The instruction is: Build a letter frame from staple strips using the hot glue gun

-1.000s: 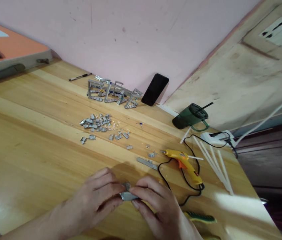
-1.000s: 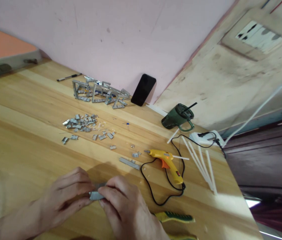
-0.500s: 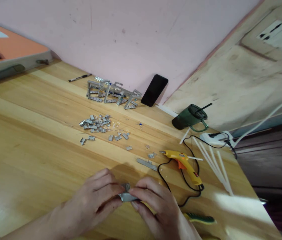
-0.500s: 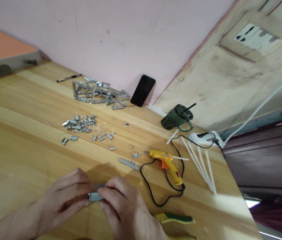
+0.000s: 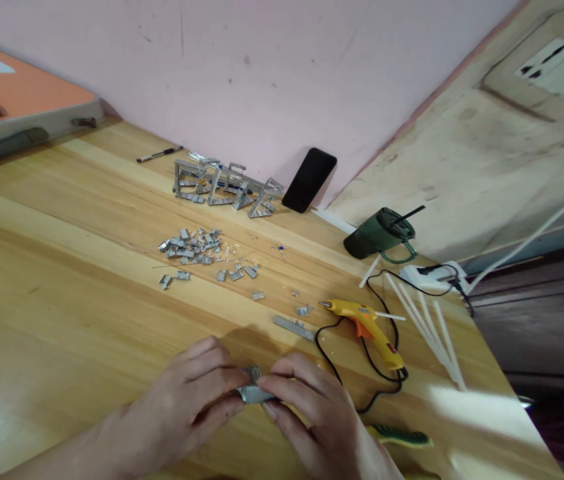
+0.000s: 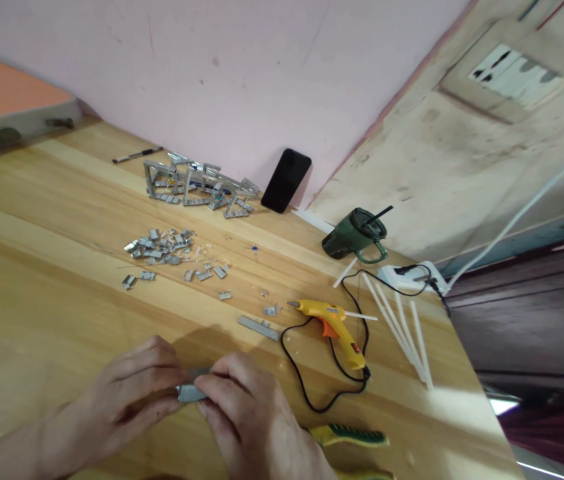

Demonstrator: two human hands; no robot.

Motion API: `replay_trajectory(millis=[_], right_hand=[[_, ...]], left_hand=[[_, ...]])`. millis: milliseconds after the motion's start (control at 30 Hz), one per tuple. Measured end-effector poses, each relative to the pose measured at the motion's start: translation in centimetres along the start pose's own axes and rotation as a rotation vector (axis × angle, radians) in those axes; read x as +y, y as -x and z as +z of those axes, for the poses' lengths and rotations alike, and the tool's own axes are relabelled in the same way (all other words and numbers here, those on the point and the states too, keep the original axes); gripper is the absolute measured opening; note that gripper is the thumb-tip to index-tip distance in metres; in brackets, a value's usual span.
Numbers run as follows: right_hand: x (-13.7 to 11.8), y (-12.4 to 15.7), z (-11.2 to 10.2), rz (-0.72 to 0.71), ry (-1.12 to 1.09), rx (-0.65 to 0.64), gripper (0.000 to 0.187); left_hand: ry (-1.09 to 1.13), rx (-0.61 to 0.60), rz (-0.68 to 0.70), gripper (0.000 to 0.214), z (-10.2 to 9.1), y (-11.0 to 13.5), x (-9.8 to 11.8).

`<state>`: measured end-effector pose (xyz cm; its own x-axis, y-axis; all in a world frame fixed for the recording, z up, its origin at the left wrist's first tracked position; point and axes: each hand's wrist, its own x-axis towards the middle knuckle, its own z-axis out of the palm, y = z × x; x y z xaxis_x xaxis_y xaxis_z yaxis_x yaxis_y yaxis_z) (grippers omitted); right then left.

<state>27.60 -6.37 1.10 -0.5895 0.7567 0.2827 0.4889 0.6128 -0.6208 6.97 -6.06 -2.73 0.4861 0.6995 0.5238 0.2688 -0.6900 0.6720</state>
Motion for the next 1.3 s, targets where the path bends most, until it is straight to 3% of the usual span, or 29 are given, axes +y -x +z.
replay_trajectory(millis=[1300], right_hand=[[0.10, -0.03, 0.02, 0.008, -0.006, -0.011, 0.027]], left_hand=[[0.003, 0.007, -0.007, 0.018, -0.06, 0.29, -0.16]])
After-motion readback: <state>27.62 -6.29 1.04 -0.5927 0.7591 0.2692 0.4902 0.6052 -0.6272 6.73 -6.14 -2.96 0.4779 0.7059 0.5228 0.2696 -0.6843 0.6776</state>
